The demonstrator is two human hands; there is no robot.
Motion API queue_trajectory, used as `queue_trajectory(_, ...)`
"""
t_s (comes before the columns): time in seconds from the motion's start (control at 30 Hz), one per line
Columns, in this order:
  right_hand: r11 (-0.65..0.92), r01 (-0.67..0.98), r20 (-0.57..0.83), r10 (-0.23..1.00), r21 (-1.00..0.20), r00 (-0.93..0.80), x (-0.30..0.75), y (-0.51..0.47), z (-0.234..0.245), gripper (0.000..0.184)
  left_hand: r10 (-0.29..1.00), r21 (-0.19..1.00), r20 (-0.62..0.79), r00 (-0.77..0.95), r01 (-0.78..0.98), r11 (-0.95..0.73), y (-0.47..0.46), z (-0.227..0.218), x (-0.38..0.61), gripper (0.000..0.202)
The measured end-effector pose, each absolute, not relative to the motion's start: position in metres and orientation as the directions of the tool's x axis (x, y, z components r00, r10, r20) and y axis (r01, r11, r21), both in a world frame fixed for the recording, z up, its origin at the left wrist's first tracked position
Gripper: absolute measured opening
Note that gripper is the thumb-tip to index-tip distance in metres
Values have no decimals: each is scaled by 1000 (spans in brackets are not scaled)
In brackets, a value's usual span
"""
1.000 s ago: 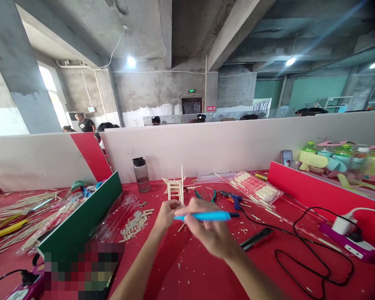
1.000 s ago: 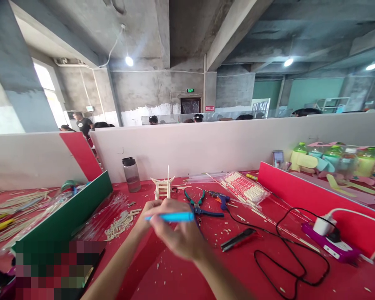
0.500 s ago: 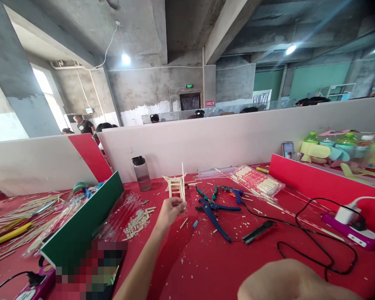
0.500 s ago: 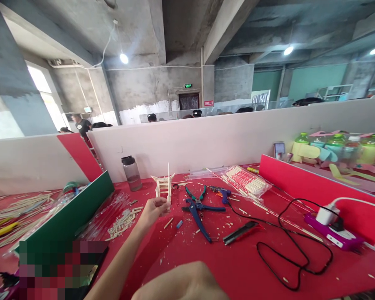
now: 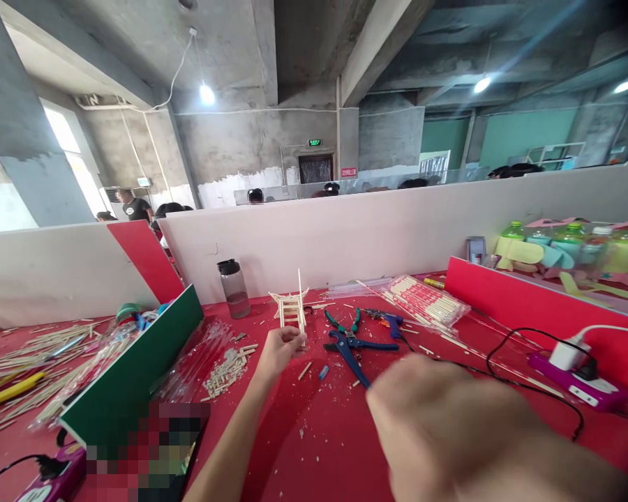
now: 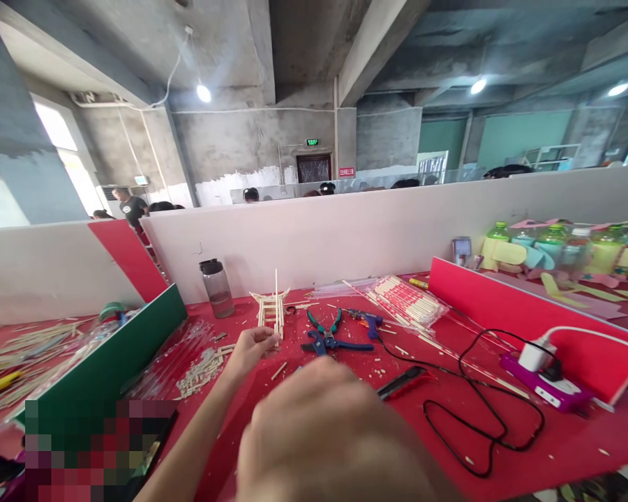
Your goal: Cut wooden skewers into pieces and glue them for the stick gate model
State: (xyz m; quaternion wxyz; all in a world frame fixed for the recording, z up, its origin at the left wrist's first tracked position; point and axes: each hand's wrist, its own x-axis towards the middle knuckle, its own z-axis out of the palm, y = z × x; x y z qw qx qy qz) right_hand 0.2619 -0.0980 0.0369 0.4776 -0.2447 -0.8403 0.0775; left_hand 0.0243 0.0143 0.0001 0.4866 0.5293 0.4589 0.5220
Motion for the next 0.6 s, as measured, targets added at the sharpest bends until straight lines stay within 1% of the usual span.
queue_trajectory(0.07, 879, 287, 685, 477, -381, -551, 263, -85, 71, 25, 991, 992, 125, 42, -16, -125, 14, 2, 24, 37)
queue_trajectory(0.13, 875, 258, 554, 463, -410, -692, 255, -64, 93, 22, 989, 991, 135, 52, -16, -134, 13, 4, 23, 35)
queue_trajectory(0.17, 858, 274, 459, 473, -435, -752, 250, -52, 96, 21, 990, 991, 131, 54, -19, -130, 14, 4, 23, 36)
queue_trajectory(0.23, 829, 364, 336, 517, -424, -787, 239, -27, 85, 20, 993, 994, 112, 46, -23, -111, 15, 3, 22, 40)
queue_trajectory(0.3, 824, 437, 265, 539, -361, -799, 231, -6, 59, 17, 995, 995, 96, 28, -27, -95, 17, 1, 21, 43)
queue_trajectory(0.33, 819, 455, 247, 548, -349, -799, 229, 2, 44, 16, 996, 996, 90, 18, -26, -89, 18, 0, 20, 45)
queue_trajectory(0.43, 815, 482, 199, 556, -322, -807, 228, 16, 8, 22, 996, 996, 88, -4, -15, -88, 20, -2, 17, 47)
queue_trajectory(0.5, 824, 470, 192, 541, -317, -819, 228, 18, -3, 23, 996, 996, 89, -11, -7, -89, 21, -3, 16, 46)
queue_trajectory(0.6, 824, 461, 216, 541, -328, -813, 227, 19, -5, 26, 996, 996, 91, -9, -1, -91, 21, -4, 16, 45)
